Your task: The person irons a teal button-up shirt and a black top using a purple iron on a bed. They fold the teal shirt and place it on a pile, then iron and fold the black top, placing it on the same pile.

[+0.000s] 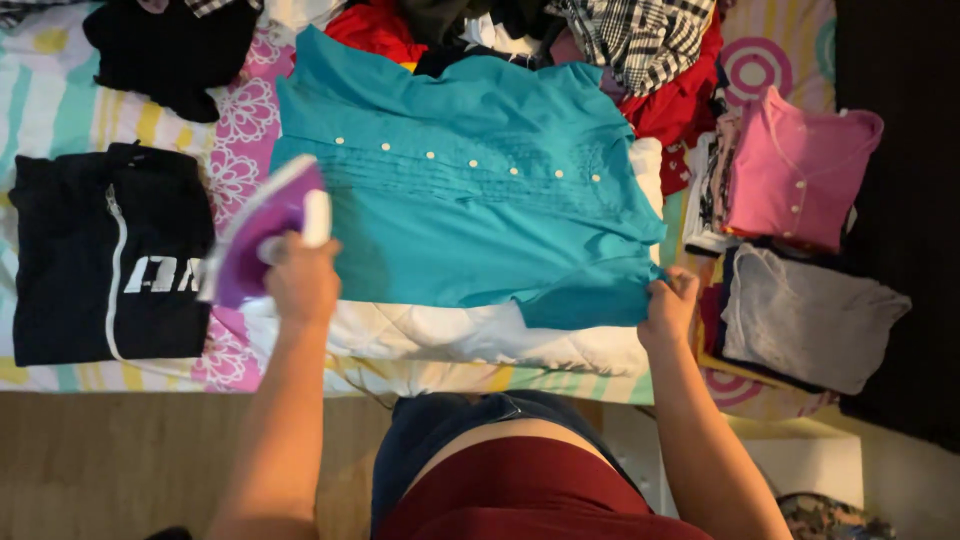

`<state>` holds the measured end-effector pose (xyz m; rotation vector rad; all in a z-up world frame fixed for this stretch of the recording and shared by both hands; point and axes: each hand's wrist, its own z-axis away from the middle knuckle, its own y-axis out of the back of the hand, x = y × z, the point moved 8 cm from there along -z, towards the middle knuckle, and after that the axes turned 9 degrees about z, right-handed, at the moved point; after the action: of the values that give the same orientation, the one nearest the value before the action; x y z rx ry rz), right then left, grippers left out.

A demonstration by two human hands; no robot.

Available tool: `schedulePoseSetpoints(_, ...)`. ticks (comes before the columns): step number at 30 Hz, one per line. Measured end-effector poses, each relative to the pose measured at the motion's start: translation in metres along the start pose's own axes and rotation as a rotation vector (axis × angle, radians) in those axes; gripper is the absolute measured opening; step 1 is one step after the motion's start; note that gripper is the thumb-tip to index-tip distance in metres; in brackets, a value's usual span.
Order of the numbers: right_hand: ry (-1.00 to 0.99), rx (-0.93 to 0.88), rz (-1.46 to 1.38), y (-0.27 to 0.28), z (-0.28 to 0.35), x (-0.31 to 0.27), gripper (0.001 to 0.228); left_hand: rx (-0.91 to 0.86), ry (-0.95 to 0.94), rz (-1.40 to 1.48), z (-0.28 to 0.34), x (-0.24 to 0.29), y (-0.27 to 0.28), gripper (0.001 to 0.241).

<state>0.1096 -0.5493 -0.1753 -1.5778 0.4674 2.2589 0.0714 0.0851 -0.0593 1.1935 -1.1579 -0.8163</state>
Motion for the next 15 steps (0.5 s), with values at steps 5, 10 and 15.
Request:
schedulePoseSetpoints(5, 0.381, 0.144, 0.758, -0.052, 0.093, -0.12, 0.054, -0.171, -0.185, 0.02, 0.022, 0.069, 0.02, 0.053)
schedulePoseSetpoints(10, 0.989, 0.011, 1.471, -0.143, 0.176, -0.162, 0.066, -0.229, -0.206, -0.004, 0.032, 0.063, 0.014, 0.081)
schedulePoseSetpoints(15, 0.76, -0.332, 1.474, -0.151, 0.152, -0.099, 0.078, 0.056, -0.402, -0.243, 0.043, 0.034, -0.014, 0.044)
